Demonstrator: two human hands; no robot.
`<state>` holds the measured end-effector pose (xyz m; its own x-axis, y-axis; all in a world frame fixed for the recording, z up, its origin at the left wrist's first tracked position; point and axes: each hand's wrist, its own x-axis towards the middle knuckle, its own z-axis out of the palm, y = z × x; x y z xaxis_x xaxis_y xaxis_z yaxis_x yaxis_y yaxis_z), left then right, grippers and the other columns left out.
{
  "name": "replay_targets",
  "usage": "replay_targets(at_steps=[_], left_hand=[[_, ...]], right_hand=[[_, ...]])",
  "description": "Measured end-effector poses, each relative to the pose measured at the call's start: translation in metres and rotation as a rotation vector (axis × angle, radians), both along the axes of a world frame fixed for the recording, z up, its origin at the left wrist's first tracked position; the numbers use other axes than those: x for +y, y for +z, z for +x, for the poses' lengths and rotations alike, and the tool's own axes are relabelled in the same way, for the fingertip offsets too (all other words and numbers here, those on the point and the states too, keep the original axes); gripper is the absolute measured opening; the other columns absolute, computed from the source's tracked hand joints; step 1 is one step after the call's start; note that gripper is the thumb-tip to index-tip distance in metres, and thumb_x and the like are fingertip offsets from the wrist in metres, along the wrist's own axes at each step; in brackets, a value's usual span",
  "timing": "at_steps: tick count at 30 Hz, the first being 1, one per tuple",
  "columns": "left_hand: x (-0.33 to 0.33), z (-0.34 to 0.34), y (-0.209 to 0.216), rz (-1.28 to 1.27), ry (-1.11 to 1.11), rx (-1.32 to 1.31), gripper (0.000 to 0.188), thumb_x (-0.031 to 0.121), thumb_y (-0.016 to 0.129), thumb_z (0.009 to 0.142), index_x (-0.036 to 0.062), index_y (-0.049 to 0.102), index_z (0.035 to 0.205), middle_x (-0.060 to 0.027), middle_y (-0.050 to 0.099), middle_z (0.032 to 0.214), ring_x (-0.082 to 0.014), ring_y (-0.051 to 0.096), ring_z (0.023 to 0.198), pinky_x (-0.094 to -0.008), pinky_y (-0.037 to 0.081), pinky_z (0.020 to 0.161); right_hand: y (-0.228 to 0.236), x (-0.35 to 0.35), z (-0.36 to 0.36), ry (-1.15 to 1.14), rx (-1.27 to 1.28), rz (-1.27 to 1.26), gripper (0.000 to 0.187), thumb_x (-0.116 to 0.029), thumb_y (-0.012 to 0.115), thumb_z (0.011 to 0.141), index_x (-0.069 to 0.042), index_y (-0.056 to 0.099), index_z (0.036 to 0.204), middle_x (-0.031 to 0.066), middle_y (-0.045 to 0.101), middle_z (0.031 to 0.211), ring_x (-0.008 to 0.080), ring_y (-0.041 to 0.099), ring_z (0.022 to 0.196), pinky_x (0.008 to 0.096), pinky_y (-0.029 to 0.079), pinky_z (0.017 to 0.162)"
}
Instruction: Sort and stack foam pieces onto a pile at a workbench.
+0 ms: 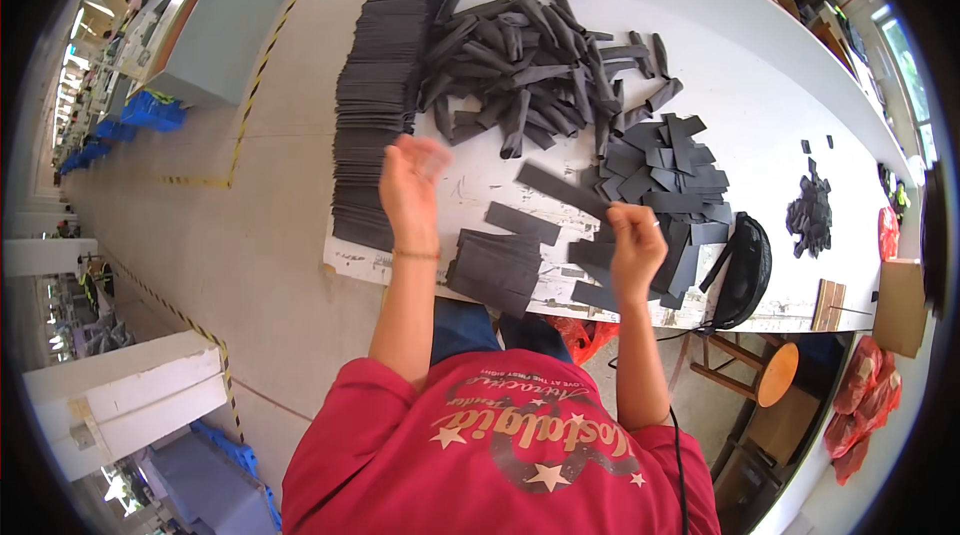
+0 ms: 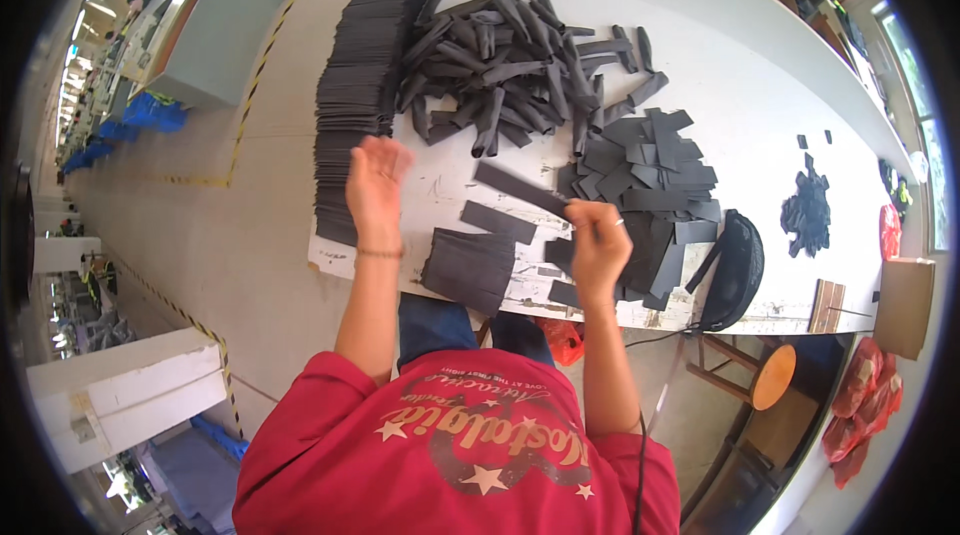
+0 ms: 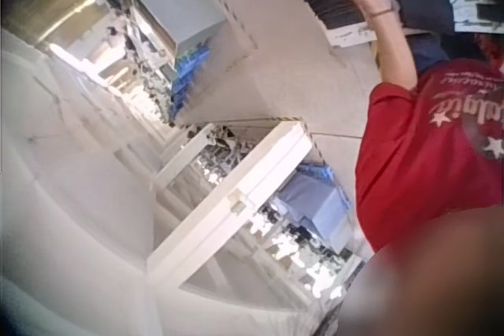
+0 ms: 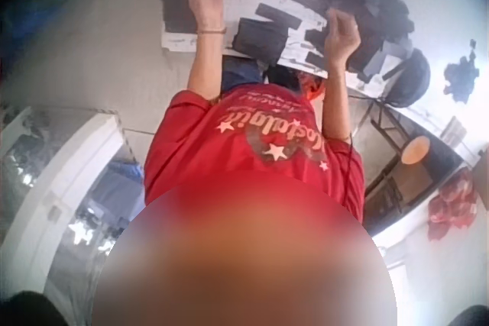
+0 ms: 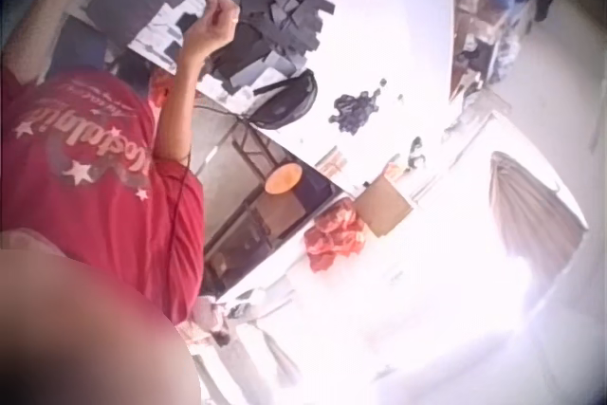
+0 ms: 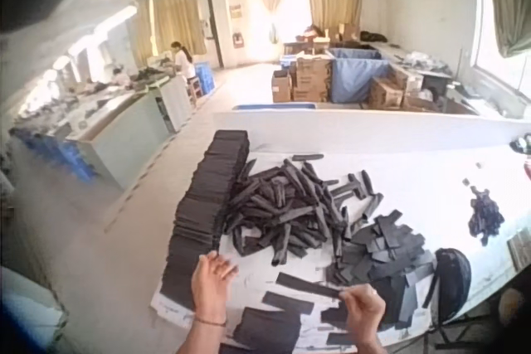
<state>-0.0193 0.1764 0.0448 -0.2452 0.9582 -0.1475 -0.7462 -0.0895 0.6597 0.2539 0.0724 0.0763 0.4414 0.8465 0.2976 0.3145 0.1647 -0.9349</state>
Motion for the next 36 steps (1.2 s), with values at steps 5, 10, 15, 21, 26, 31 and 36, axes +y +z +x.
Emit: replay_targets(at_steps=[5,10,15,21,26,31,36], left_hand=[[-0.052,0.068,0.032,-0.357,-0.484,0.153,0.032,0.029,0.062,0.094,-0.0032,0.063,0.094,-0.0141,0.067,0.083,-0.0265,0.069,0.074,-0.0338,0.060,0.066],[-0.044,0.056,0.009,-0.330,-0.424,0.189,0.016,0.010,0.067,0.089,-0.0052,0.063,0.083,-0.0139,0.067,0.082,-0.0247,0.070,0.073,-0.0318,0.060,0.067],[-0.046,0.062,-0.006,-0.347,-0.487,0.245,0.016,0.008,0.067,0.088,-0.0054,0.062,0.080,-0.0147,0.066,0.081,-0.0252,0.069,0.072,-0.0317,0.060,0.068],[-0.035,0.063,-0.049,-0.420,-0.435,0.207,0.015,0.008,0.066,0.089,-0.0056,0.064,0.084,-0.0151,0.066,0.082,-0.0243,0.069,0.068,-0.0300,0.059,0.064],[-0.022,0.040,-0.128,-0.504,-0.575,0.978,0.021,0.015,0.076,0.078,-0.0032,0.067,0.085,-0.0110,0.069,0.079,-0.0211,0.066,0.062,-0.0319,0.053,0.057],[-0.014,0.049,-0.136,-0.358,-0.720,1.740,0.027,0.022,0.078,0.072,0.0015,0.068,0.086,-0.0125,0.069,0.079,-0.0267,0.067,0.067,-0.0371,0.052,0.063],[-0.002,0.048,-0.136,-0.185,-0.668,2.070,0.026,0.024,0.076,0.074,0.0030,0.065,0.084,-0.0142,0.069,0.078,-0.0295,0.067,0.075,-0.0367,0.051,0.064]], right_hand=[[0.008,0.008,-0.011,0.244,-0.600,0.396,0.034,0.006,0.078,0.062,-0.005,0.069,0.093,0.0062,0.065,0.098,0.0248,0.063,0.090,0.0341,0.053,0.073],[-0.010,0.000,-0.009,0.229,-0.216,0.020,0.046,-0.008,0.080,0.074,-0.007,0.065,0.117,0.0097,0.061,0.118,0.0224,0.061,0.097,0.0348,0.049,0.087],[-0.053,-0.004,-0.006,0.239,0.663,-0.362,0.030,-0.015,0.063,0.094,0.006,0.061,0.115,0.0075,0.065,0.101,0.0093,0.058,0.083,0.0268,0.052,0.074],[-0.098,0.006,-0.003,0.145,0.498,-0.506,0.018,-0.012,0.069,0.088,0.005,0.067,0.096,0.0008,0.062,0.075,0.0066,0.056,0.064,0.0227,0.049,0.058],[-0.145,0.011,-0.016,0.063,0.196,-0.692,0.019,-0.011,0.073,0.079,-0.001,0.070,0.094,0.0045,0.061,0.067,0.0098,0.058,0.062,0.0249,0.049,0.060],[-0.178,0.012,-0.020,0.046,-0.132,-0.600,0.019,-0.012,0.073,0.076,-0.005,0.069,0.094,0.0133,0.065,0.075,0.0249,0.064,0.067,0.0355,0.050,0.065],[-0.175,0.014,-0.029,0.077,-0.475,-0.645,0.017,-0.014,0.073,0.078,-0.005,0.065,0.090,0.0154,0.064,0.086,0.0356,0.065,0.079,0.0441,0.051,0.069]])
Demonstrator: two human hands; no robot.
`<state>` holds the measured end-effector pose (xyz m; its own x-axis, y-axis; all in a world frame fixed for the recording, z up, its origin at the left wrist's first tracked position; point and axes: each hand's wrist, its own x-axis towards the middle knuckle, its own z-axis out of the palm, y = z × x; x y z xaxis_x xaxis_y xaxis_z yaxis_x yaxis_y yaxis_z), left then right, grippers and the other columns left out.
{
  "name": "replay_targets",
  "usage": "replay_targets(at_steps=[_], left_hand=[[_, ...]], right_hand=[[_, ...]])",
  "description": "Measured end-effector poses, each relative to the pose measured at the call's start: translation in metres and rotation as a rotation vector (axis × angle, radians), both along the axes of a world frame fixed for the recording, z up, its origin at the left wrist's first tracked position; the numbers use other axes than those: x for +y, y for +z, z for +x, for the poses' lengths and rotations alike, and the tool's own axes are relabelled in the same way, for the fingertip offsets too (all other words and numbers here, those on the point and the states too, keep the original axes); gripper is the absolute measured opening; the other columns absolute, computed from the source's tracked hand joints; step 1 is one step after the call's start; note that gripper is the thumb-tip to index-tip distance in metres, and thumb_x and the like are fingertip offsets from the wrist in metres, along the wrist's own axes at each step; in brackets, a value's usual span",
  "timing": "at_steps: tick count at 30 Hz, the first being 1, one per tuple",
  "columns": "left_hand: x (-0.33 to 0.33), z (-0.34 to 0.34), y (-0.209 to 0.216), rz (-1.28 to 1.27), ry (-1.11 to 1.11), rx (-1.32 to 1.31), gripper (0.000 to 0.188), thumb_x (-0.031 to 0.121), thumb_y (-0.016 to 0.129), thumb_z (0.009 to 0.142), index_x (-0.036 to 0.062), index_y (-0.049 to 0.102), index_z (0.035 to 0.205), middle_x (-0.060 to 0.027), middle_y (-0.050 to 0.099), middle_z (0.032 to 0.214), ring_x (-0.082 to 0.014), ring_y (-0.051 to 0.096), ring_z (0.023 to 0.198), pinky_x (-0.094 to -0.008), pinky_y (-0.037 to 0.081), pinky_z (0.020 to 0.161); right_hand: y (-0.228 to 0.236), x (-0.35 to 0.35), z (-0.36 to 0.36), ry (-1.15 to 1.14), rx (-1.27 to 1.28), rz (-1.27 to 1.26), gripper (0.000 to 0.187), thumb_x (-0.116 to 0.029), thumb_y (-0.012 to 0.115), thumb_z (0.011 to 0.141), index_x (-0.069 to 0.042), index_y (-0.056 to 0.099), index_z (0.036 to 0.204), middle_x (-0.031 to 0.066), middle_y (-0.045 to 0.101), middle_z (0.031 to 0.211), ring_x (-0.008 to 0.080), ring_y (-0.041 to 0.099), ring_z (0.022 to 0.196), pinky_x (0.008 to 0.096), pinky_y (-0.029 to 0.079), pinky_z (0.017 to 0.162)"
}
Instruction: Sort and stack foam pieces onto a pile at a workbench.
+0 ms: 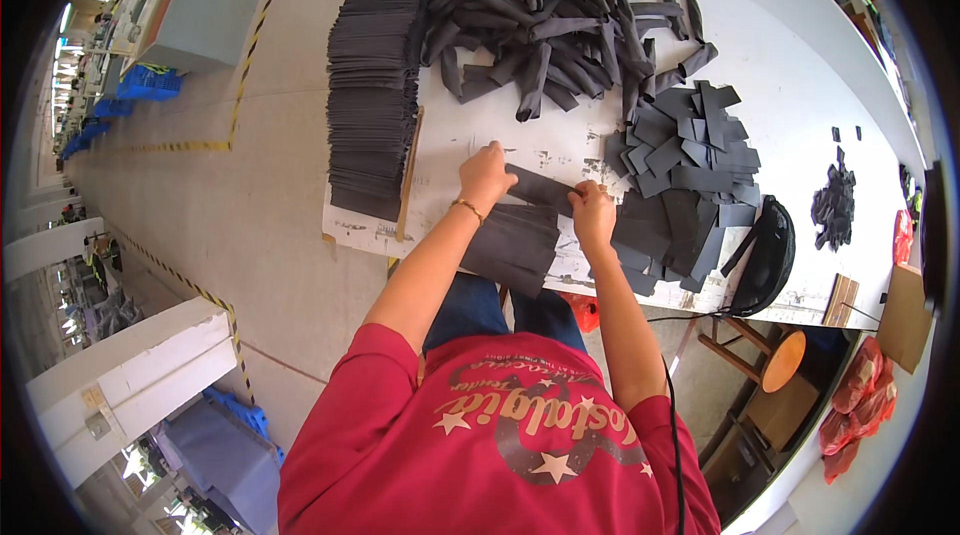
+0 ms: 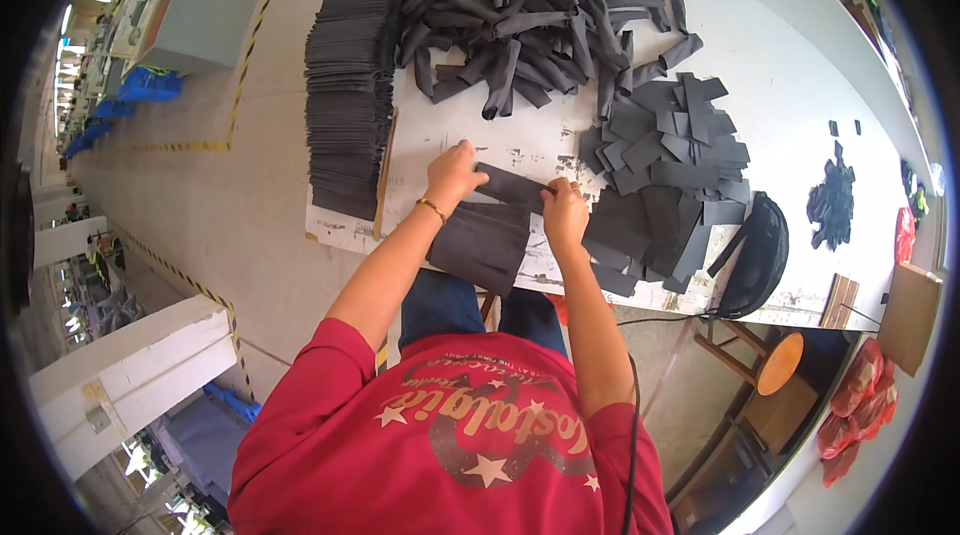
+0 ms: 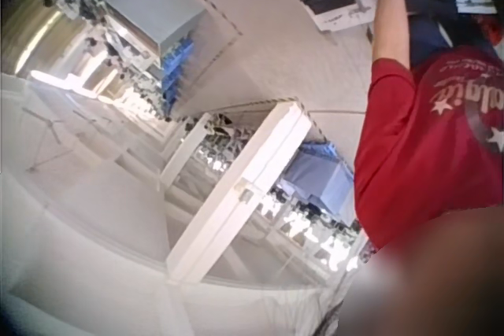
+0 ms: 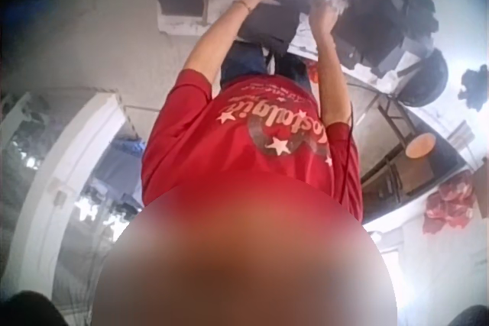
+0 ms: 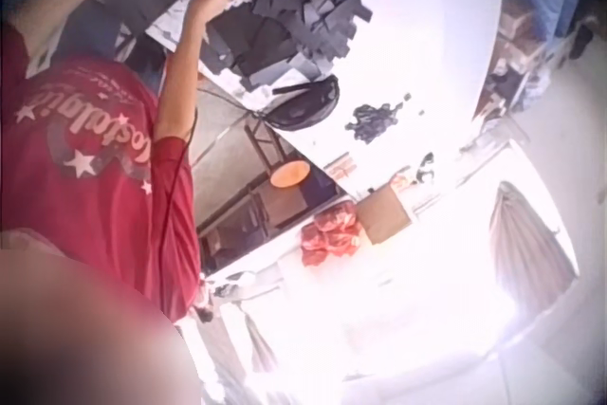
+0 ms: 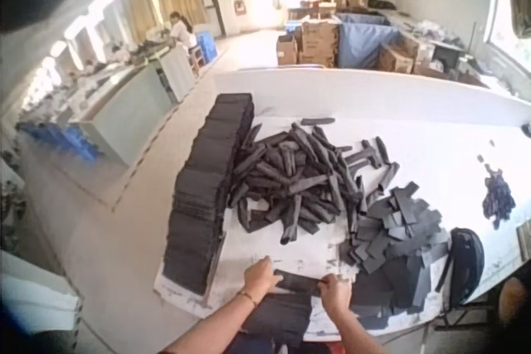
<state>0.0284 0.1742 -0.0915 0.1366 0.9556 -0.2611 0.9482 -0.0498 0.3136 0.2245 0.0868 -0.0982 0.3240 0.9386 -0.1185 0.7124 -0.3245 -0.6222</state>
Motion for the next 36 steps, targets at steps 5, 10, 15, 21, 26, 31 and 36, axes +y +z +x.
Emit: replay_targets(at_steps=[5,10,15,21,26,31,36], left_hand=[[0.058,0.008,0.015,0.044,0.591,-0.935,0.039,0.039,0.070,0.083,0.0010,0.062,0.085,-0.0104,0.066,0.073,-0.0225,0.066,0.073,-0.0343,0.051,0.068],[0.092,0.043,0.045,0.204,0.427,-0.760,0.043,0.039,0.077,0.078,0.0003,0.064,0.090,-0.0079,0.065,0.072,-0.0194,0.063,0.069,-0.0318,0.050,0.068],[0.112,0.029,0.025,-0.048,0.306,-0.941,0.046,0.038,0.082,0.070,-0.0001,0.065,0.090,-0.0083,0.067,0.078,-0.0211,0.064,0.073,-0.0325,0.051,0.069],[0.104,0.059,0.030,0.335,0.439,-0.697,0.050,0.040,0.083,0.068,-0.0009,0.065,0.091,-0.0100,0.069,0.081,-0.0249,0.066,0.074,-0.0347,0.052,0.072],[0.114,0.035,0.004,0.194,0.439,-0.749,0.028,0.019,0.078,0.070,-0.0015,0.068,0.087,-0.0138,0.070,0.077,-0.0252,0.069,0.073,-0.0343,0.053,0.070],[0.088,0.035,0.024,-0.175,0.401,-1.182,0.024,0.015,0.073,0.083,-0.0001,0.064,0.099,-0.0022,0.066,0.087,-0.0109,0.062,0.074,-0.0276,0.049,0.064],[0.046,0.024,0.059,0.707,-0.060,-0.517,0.013,0.014,0.074,0.079,0.0134,0.076,0.092,-0.0077,0.063,0.076,-0.0150,0.056,0.062,-0.0251,0.043,0.060]], right_hand=[[0.001,-0.002,-0.004,-0.026,-0.045,-0.025,0.024,-0.017,0.074,0.078,-0.005,0.064,0.095,0.0207,0.062,0.100,0.0393,0.064,0.083,0.0447,0.052,0.072],[-0.002,0.002,-0.012,-0.110,-0.088,-0.091,0.038,-0.014,0.080,0.070,0.001,0.062,0.099,0.0204,0.064,0.096,0.0371,0.065,0.083,0.0432,0.052,0.074],[-0.009,0.013,-0.012,-0.109,0.121,-0.018,0.036,-0.011,0.080,0.069,0.000,0.063,0.098,0.0172,0.064,0.089,0.0343,0.064,0.079,0.0421,0.051,0.071],[-0.006,0.021,-0.002,-0.147,0.098,-0.063,0.036,-0.013,0.080,0.069,-0.001,0.063,0.099,0.0164,0.063,0.090,0.0328,0.063,0.077,0.0416,0.050,0.071],[0.036,-0.018,0.023,-0.098,0.036,0.064,0.020,-0.015,0.072,0.080,-0.004,0.064,0.095,0.0135,0.062,0.093,0.0304,0.061,0.083,0.0404,0.049,0.071],[0.037,-0.083,0.099,-0.085,-0.101,0.230,0.007,-0.005,0.067,0.081,-0.005,0.064,0.088,0.0110,0.058,0.080,0.0305,0.057,0.077,0.0395,0.047,0.069],[0.039,-0.082,0.096,0.171,-0.309,0.200,0.027,-0.010,0.072,0.076,-0.008,0.064,0.101,0.0087,0.059,0.097,0.0282,0.055,0.093,0.0392,0.046,0.079]])
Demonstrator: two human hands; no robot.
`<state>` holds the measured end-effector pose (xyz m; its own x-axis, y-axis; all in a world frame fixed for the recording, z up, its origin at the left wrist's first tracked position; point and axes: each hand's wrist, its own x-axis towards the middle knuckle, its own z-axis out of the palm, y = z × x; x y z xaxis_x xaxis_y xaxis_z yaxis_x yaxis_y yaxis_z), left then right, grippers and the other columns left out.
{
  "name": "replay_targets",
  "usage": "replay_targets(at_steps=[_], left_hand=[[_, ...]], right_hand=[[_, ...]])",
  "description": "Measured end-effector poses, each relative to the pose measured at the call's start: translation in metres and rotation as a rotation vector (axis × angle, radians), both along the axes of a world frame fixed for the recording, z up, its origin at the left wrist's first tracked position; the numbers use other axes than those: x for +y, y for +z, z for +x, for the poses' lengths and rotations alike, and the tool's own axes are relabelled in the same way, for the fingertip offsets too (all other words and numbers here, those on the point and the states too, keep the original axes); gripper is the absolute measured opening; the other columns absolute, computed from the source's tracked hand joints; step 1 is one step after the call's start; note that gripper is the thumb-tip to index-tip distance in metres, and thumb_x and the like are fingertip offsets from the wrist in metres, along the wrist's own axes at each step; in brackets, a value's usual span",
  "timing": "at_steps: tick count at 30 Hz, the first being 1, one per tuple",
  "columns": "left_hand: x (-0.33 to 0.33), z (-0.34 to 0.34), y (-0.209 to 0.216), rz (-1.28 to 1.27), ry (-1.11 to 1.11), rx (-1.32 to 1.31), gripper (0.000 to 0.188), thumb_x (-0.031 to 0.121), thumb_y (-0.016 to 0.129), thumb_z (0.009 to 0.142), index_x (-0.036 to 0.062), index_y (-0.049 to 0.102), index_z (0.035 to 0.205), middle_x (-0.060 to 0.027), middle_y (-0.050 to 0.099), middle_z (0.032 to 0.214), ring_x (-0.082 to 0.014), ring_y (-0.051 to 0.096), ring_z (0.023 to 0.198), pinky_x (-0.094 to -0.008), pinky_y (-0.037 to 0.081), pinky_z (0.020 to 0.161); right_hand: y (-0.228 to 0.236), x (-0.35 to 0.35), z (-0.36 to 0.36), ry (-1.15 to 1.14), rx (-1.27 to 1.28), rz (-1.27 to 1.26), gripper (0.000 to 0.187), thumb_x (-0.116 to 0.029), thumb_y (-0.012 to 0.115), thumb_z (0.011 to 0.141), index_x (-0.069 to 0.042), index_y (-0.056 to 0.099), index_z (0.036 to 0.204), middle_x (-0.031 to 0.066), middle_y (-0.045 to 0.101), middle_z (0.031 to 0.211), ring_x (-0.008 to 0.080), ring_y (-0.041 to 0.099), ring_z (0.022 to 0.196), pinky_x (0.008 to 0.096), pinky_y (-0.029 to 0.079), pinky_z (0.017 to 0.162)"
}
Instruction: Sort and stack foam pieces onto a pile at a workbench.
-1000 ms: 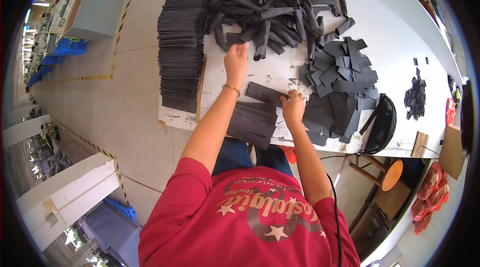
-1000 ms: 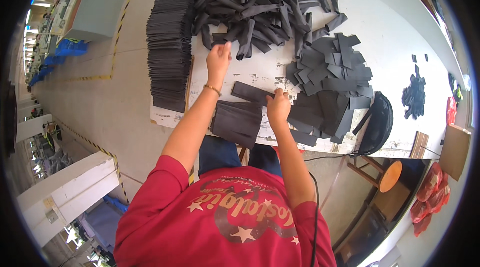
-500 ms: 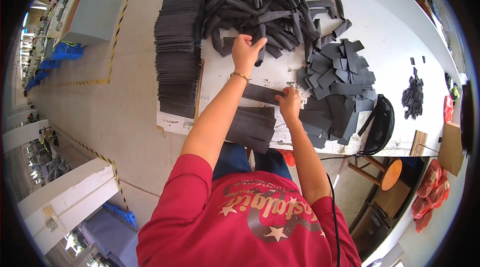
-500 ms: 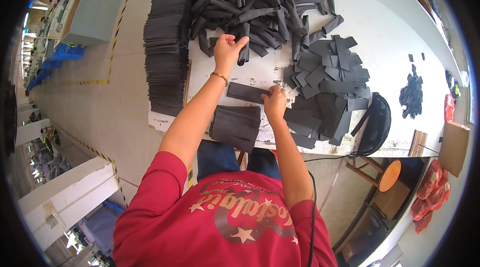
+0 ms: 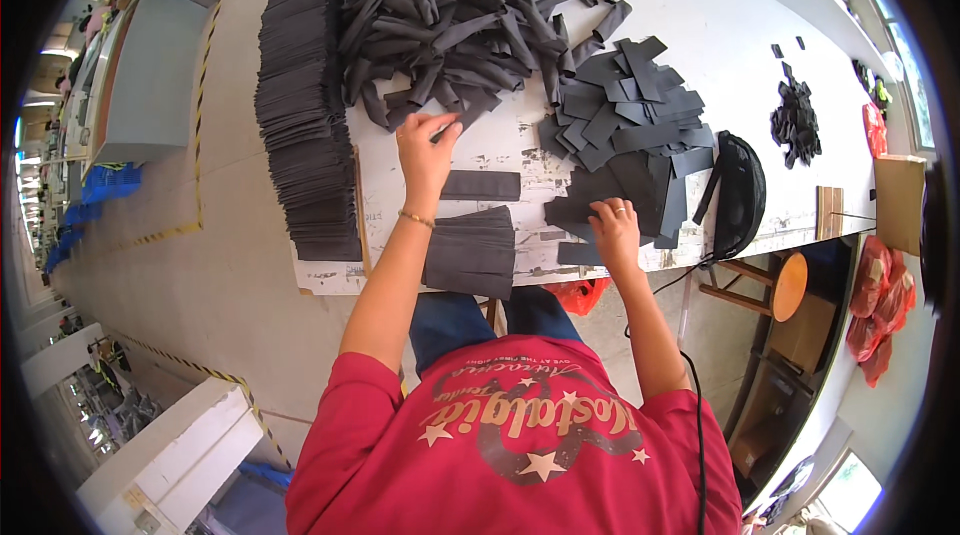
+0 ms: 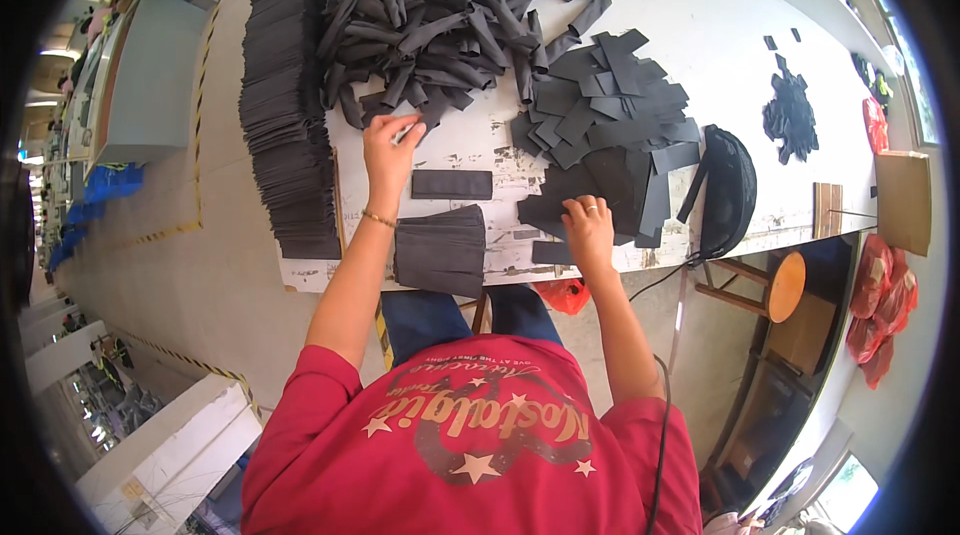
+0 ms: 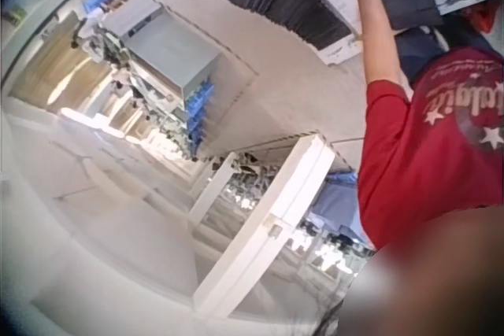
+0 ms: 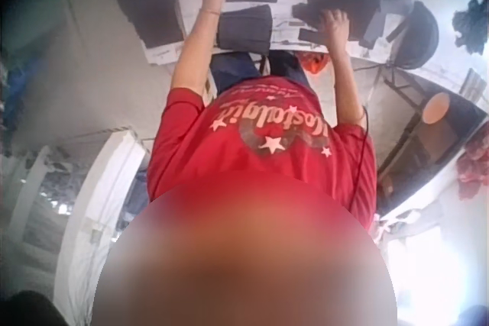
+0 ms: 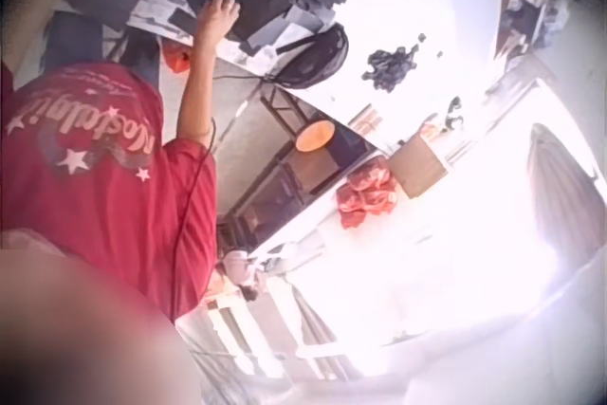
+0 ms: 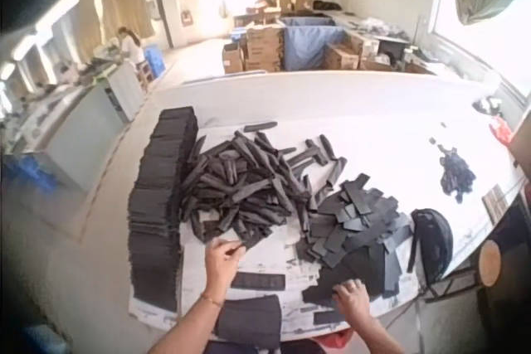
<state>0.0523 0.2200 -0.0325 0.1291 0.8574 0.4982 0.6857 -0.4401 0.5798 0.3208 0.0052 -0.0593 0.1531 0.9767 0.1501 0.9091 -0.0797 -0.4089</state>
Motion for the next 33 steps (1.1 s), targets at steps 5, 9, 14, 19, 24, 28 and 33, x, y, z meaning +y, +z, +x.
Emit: replay_targets(at_steps=[5,9,14,19,24,28,33], left_hand=[[-0.033,0.002,0.019,-0.639,-0.080,-0.240,0.017,0.013,0.067,0.088,0.0146,0.074,0.103,-0.0073,0.067,0.086,-0.0125,0.059,0.061,-0.0278,0.047,0.052],[-0.047,-0.001,0.024,-0.923,-0.151,-0.861,0.032,0.019,0.062,0.094,-0.0007,0.061,0.119,-0.0087,0.065,0.098,-0.0164,0.066,0.070,-0.0260,0.057,0.062],[-0.065,0.014,0.027,-0.877,0.064,-1.115,0.031,0.010,0.069,0.087,-0.0020,0.056,0.113,-0.0141,0.061,0.097,-0.0264,0.069,0.081,-0.0356,0.060,0.066],[-0.060,-0.009,-0.006,-1.050,0.098,-1.592,0.039,0.000,0.062,0.089,-0.0029,0.043,0.123,-0.0199,0.060,0.098,-0.0344,0.068,0.089,-0.0436,0.060,0.074],[-0.069,0.013,0.028,-1.117,0.021,-1.711,0.020,0.001,0.058,0.092,-0.0068,0.048,0.107,-0.0215,0.061,0.101,-0.0378,0.067,0.092,-0.0475,0.060,0.080],[-0.069,0.010,0.036,-1.158,-0.050,-1.654,0.017,0.003,0.057,0.093,-0.0060,0.049,0.105,-0.0221,0.061,0.105,-0.0389,0.066,0.093,-0.0489,0.060,0.082],[-0.076,0.010,0.036,-1.137,-0.089,-1.630,0.019,0.001,0.057,0.092,-0.0044,0.050,0.109,-0.0208,0.062,0.105,-0.0382,0.066,0.094,-0.0486,0.059,0.084]], right_hand=[[-0.019,-0.003,-0.005,0.111,-0.248,-0.096,0.045,-0.018,0.070,0.077,-0.006,0.057,0.119,0.0094,0.059,0.105,0.0269,0.053,0.100,0.0412,0.041,0.088],[-0.027,0.002,-0.004,0.271,-0.394,-0.120,0.032,-0.013,0.058,0.082,0.000,0.060,0.111,0.0111,0.059,0.101,0.0264,0.053,0.096,0.0399,0.042,0.085],[-0.022,0.009,0.003,0.124,-0.079,0.011,0.030,-0.002,0.055,0.079,-0.002,0.062,0.107,0.0112,0.060,0.100,0.0294,0.054,0.100,0.0405,0.043,0.088],[0.057,0.039,-0.040,-0.115,0.538,0.230,0.033,0.004,0.053,0.085,-0.002,0.049,0.118,0.0184,0.059,0.103,0.0378,0.058,0.094,0.0416,0.047,0.085],[0.087,0.034,-0.067,-0.053,0.578,-0.032,0.044,-0.014,0.074,0.080,0.001,0.044,0.109,0.0196,0.057,0.093,0.0300,0.060,0.080,0.0378,0.048,0.073],[0.089,0.029,-0.079,0.108,0.456,0.063,0.046,-0.018,0.073,0.080,0.002,0.043,0.110,0.0244,0.060,0.088,0.0432,0.061,0.081,0.0457,0.048,0.069],[0.105,0.026,-0.083,0.029,0.551,-0.173,0.048,-0.024,0.068,0.083,0.001,0.042,0.115,0.0260,0.062,0.087,0.0448,0.061,0.079,0.0467,0.049,0.074]])
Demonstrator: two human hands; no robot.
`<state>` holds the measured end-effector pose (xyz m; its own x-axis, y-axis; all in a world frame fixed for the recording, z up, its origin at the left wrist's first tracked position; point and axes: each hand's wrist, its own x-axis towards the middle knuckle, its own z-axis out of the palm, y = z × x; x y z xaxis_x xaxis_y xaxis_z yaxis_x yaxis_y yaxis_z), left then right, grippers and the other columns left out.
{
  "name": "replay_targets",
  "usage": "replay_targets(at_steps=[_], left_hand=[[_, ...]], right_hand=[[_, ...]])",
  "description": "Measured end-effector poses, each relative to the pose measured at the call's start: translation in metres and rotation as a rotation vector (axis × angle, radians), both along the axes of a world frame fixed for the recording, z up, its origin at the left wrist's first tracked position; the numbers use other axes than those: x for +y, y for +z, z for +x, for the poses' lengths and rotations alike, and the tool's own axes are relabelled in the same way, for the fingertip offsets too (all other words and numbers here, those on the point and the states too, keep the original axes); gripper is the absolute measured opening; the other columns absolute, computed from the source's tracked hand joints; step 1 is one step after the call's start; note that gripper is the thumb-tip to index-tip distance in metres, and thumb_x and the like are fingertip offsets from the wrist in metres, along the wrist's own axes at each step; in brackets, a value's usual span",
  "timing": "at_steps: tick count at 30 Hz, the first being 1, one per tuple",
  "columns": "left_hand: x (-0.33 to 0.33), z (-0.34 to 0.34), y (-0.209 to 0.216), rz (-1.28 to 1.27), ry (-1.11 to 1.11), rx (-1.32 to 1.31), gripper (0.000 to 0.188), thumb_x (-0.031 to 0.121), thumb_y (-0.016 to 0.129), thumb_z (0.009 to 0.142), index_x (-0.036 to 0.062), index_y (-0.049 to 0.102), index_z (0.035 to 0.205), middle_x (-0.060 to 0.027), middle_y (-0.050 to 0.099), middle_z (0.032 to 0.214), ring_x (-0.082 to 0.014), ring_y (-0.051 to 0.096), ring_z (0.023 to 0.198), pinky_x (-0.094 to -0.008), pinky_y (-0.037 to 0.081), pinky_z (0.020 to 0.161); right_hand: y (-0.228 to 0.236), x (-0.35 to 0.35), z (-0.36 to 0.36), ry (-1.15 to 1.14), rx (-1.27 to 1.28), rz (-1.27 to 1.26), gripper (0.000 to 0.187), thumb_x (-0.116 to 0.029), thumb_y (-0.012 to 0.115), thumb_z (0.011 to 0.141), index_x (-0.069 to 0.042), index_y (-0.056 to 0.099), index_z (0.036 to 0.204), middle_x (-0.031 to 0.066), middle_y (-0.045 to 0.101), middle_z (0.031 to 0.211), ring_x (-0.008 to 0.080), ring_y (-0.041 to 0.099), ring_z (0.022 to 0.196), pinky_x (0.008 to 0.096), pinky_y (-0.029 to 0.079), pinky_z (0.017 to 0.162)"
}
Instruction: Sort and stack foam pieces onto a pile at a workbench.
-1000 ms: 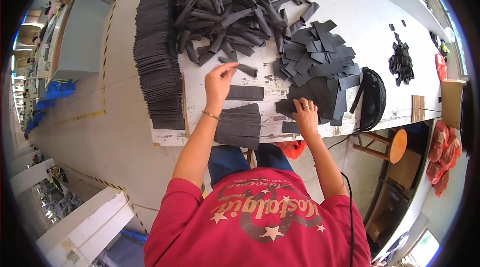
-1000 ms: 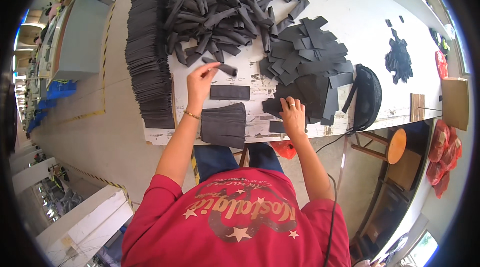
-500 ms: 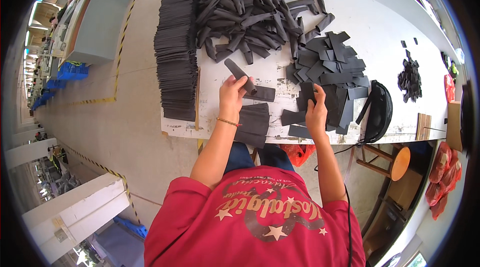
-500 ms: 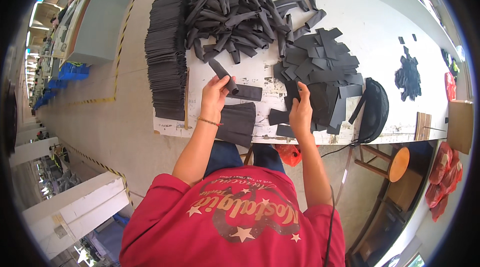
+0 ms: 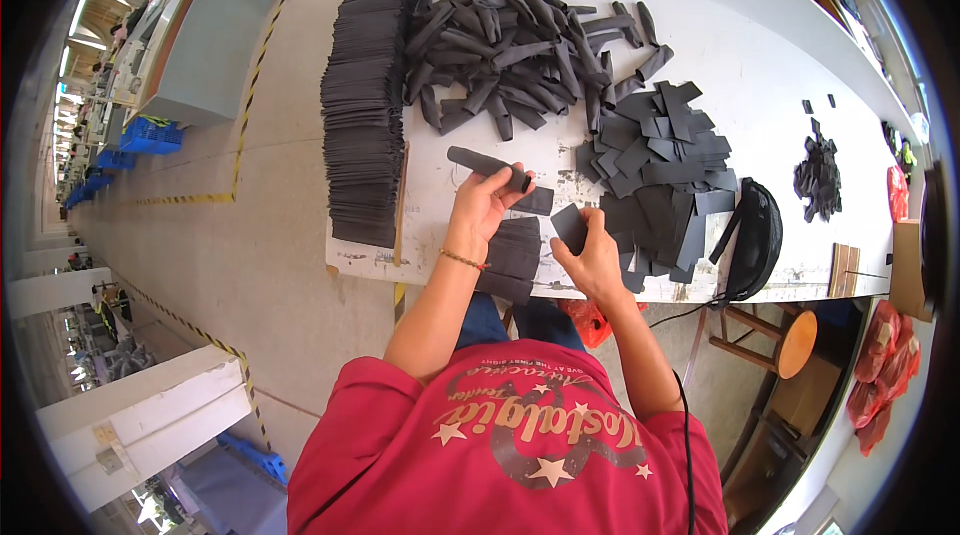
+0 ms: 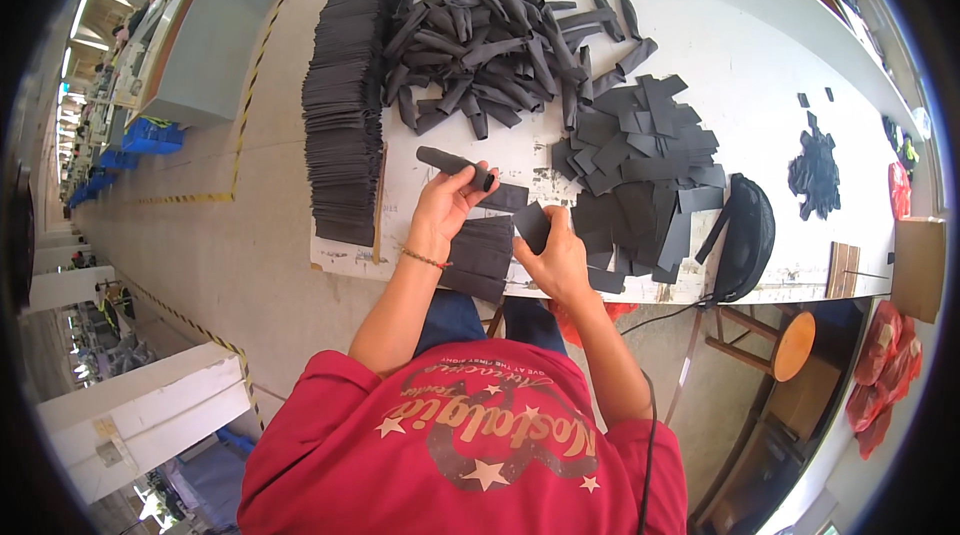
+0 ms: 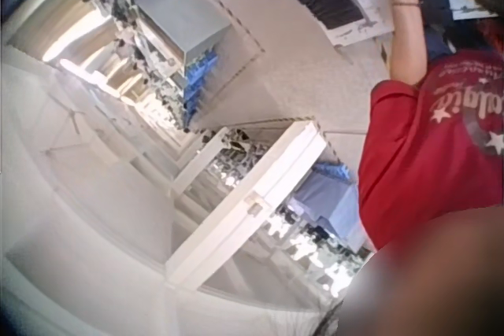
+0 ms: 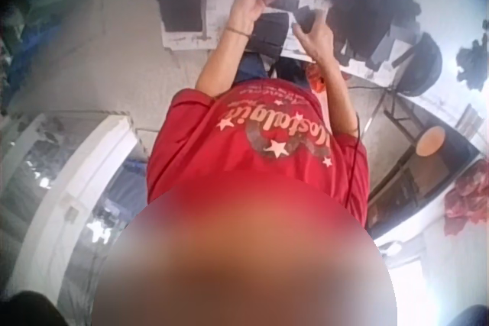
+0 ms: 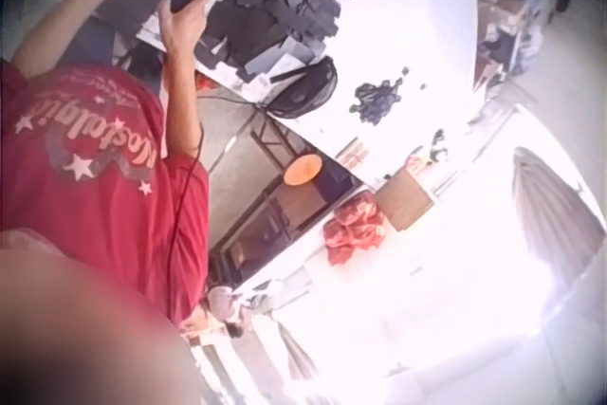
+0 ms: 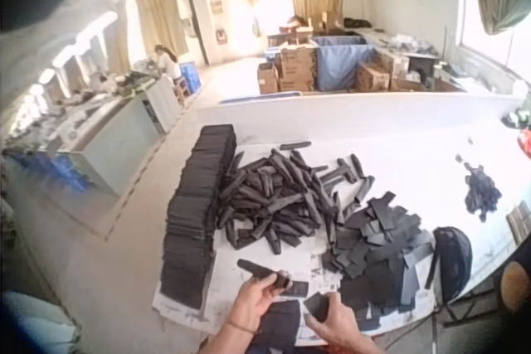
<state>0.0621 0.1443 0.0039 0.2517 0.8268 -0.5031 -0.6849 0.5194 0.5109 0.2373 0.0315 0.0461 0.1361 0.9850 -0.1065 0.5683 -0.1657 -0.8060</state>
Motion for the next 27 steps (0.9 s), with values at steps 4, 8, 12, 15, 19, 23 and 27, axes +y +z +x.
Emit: replay_targets(at_steps=[4,8,12,15,19,23,27], left_hand=[[-0.011,-0.002,0.015,0.072,-0.092,-0.015,0.023,-0.001,0.057,0.091,-0.0030,0.052,0.113,-0.0187,0.062,0.105,-0.0357,0.066,0.097,-0.0461,0.058,0.084],[-0.026,-0.013,0.031,0.274,-0.376,0.121,0.026,0.001,0.060,0.090,-0.0010,0.056,0.115,-0.0175,0.066,0.104,-0.0294,0.066,0.097,-0.0411,0.057,0.084],[-0.025,-0.010,0.043,0.207,-0.275,0.140,0.027,0.004,0.063,0.090,0.0000,0.056,0.116,-0.0180,0.066,0.104,-0.0292,0.068,0.094,-0.0398,0.058,0.081],[-0.017,-0.016,0.038,0.107,-0.144,0.039,0.024,0.006,0.061,0.092,0.0001,0.056,0.114,-0.0206,0.065,0.105,-0.0338,0.068,0.096,-0.0435,0.060,0.081],[-0.013,-0.021,0.028,0.058,-0.054,-0.030,0.020,0.007,0.060,0.093,-0.0005,0.057,0.111,-0.0237,0.064,0.108,-0.0363,0.067,0.099,-0.0456,0.060,0.082],[-0.015,-0.018,0.030,0.049,-0.069,-0.031,0.020,0.007,0.059,0.094,-0.0020,0.056,0.111,-0.0244,0.064,0.109,-0.0356,0.066,0.102,-0.0448,0.058,0.086],[-0.019,-0.014,0.036,0.075,-0.129,-0.009,0.024,0.006,0.056,0.095,-0.0033,0.052,0.116,-0.0252,0.063,0.111,-0.0349,0.065,0.105,-0.0434,0.056,0.091]], right_hand=[[-0.009,-0.004,0.002,0.066,-0.169,0.066,0.060,-0.025,0.067,0.086,0.004,0.039,0.131,0.0281,0.052,0.114,0.0439,0.056,0.100,0.0445,0.046,0.084],[0.003,0.006,0.012,0.187,-0.207,0.220,0.063,-0.011,0.068,0.084,0.001,0.039,0.139,0.0215,0.047,0.115,0.0394,0.049,0.106,0.0438,0.043,0.090],[0.023,0.018,0.007,0.197,-0.272,0.342,0.065,-0.009,0.074,0.077,-0.003,0.048,0.135,0.0180,0.049,0.113,0.0359,0.050,0.103,0.0438,0.044,0.088],[0.032,0.014,0.008,0.166,-0.164,0.334,0.058,-0.006,0.077,0.072,-0.003,0.057,0.127,0.0162,0.050,0.109,0.0329,0.051,0.100,0.0408,0.045,0.085],[0.044,0.007,0.002,0.142,-0.063,0.331,0.043,-0.003,0.075,0.073,-0.002,0.066,0.115,0.0126,0.054,0.101,0.0288,0.055,0.094,0.0372,0.047,0.080],[0.045,0.010,-0.008,0.120,-0.082,0.418,0.036,-0.002,0.074,0.074,-0.001,0.069,0.109,0.0110,0.055,0.094,0.0283,0.056,0.089,0.0361,0.047,0.076],[0.049,0.017,-0.017,0.158,-0.206,0.474,0.032,-0.001,0.073,0.074,-0.002,0.069,0.105,0.0122,0.055,0.093,0.0303,0.054,0.087,0.0393,0.047,0.075]])
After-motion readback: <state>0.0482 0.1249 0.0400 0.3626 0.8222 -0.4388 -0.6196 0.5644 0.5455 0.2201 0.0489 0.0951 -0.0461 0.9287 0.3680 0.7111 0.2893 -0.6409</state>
